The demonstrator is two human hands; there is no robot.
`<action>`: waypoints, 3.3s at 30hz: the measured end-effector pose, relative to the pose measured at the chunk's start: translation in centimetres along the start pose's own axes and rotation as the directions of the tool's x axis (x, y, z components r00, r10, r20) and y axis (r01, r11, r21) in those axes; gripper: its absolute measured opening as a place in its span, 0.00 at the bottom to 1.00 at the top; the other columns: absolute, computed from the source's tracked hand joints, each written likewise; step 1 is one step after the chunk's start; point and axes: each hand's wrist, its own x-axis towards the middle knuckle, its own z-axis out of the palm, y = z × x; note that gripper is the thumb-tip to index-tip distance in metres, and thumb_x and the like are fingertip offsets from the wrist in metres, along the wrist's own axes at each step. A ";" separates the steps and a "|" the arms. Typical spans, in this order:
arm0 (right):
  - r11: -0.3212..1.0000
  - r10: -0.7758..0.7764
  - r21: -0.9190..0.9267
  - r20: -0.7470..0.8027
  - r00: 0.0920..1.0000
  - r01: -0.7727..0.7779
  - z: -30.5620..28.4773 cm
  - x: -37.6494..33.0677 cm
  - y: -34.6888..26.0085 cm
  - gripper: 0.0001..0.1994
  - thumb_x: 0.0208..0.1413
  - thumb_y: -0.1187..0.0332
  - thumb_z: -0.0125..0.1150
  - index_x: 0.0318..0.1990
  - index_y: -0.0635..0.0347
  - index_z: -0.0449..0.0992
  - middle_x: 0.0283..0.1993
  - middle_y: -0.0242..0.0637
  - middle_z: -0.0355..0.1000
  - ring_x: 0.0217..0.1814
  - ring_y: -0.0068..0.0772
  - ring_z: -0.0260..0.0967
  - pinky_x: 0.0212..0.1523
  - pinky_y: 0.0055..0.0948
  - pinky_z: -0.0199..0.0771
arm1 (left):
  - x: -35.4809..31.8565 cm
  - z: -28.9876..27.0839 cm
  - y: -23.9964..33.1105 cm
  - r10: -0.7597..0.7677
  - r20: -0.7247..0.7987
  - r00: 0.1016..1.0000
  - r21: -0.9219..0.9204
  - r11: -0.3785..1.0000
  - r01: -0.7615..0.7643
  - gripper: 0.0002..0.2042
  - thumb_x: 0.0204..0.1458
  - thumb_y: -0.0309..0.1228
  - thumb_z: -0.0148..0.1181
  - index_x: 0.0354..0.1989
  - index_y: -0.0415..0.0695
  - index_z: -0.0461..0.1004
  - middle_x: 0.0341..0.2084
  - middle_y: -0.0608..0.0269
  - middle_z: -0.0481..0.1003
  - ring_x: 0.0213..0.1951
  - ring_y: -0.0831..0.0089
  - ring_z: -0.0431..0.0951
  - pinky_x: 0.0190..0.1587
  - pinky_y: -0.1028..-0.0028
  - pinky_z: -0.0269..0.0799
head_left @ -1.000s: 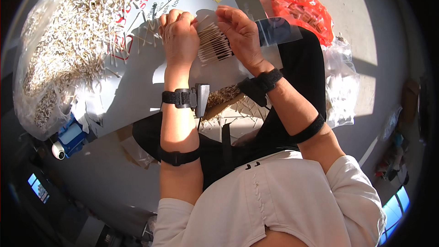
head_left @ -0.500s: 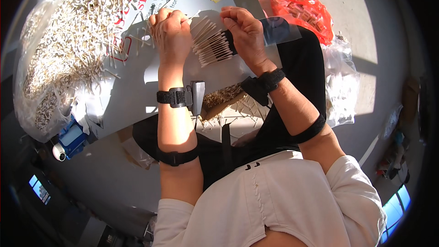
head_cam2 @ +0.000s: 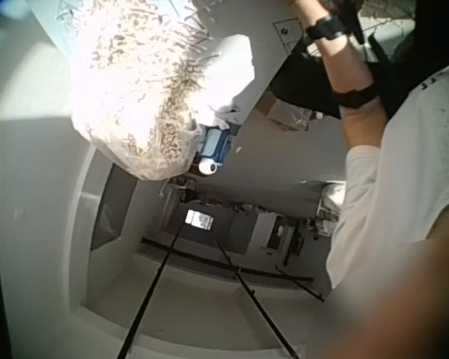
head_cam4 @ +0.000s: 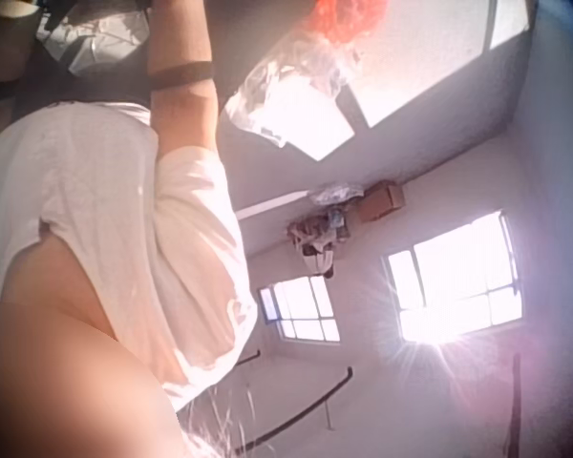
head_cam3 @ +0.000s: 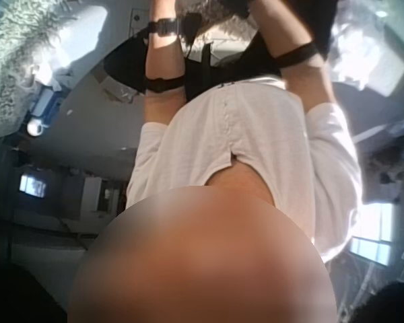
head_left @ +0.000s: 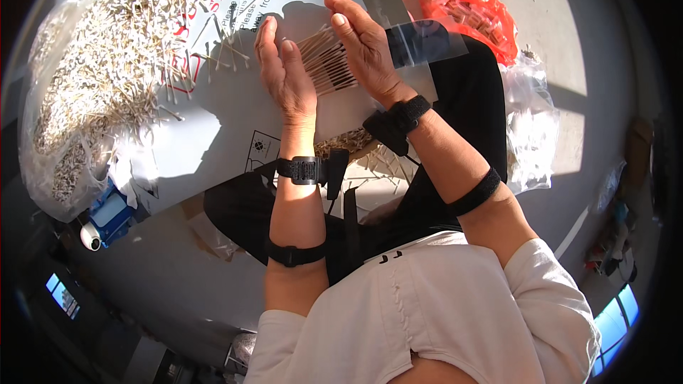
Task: Sorting and bundling wooden sticks into groups and securing them with labels or sleeves.
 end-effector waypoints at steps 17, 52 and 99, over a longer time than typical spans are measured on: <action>0.992 -0.007 -0.125 0.096 0.995 0.019 -1.3 1.8 0.7 0.10 0.63 0.76 0.53 0.49 0.67 0.75 0.52 0.36 0.74 0.54 0.28 0.71 0.58 0.23 0.69 | 3.0 -0.4 0.0 0.191 0.307 0.932 0.570 0.748 -0.341 0.01 0.50 0.24 0.59 0.28 0.44 0.75 0.39 0.63 0.71 0.46 0.57 0.66 0.54 0.59 0.61; 0.740 -0.219 -0.515 0.422 0.880 0.432 -0.6 2.2 0.3 0.10 0.55 0.74 0.61 0.45 0.61 0.76 0.41 0.41 0.76 0.44 0.45 0.75 0.45 0.34 0.78 | 2.4 0.8 -1.5 0.285 0.246 0.926 0.498 0.783 -0.373 0.01 0.50 0.25 0.59 0.29 0.44 0.74 0.35 0.60 0.72 0.42 0.56 0.68 0.49 0.61 0.66; 0.986 0.140 0.097 -0.012 0.990 -0.138 -1.4 -0.8 -0.5 0.17 0.67 0.66 0.50 0.57 0.68 0.70 0.58 0.42 0.70 0.61 0.31 0.67 0.63 0.26 0.64 | -0.9 -1.3 -0.4 -0.205 -0.003 0.979 -0.580 0.797 0.165 0.22 0.67 0.36 0.43 0.63 0.34 0.62 0.63 0.51 0.62 0.66 0.64 0.59 0.69 0.64 0.52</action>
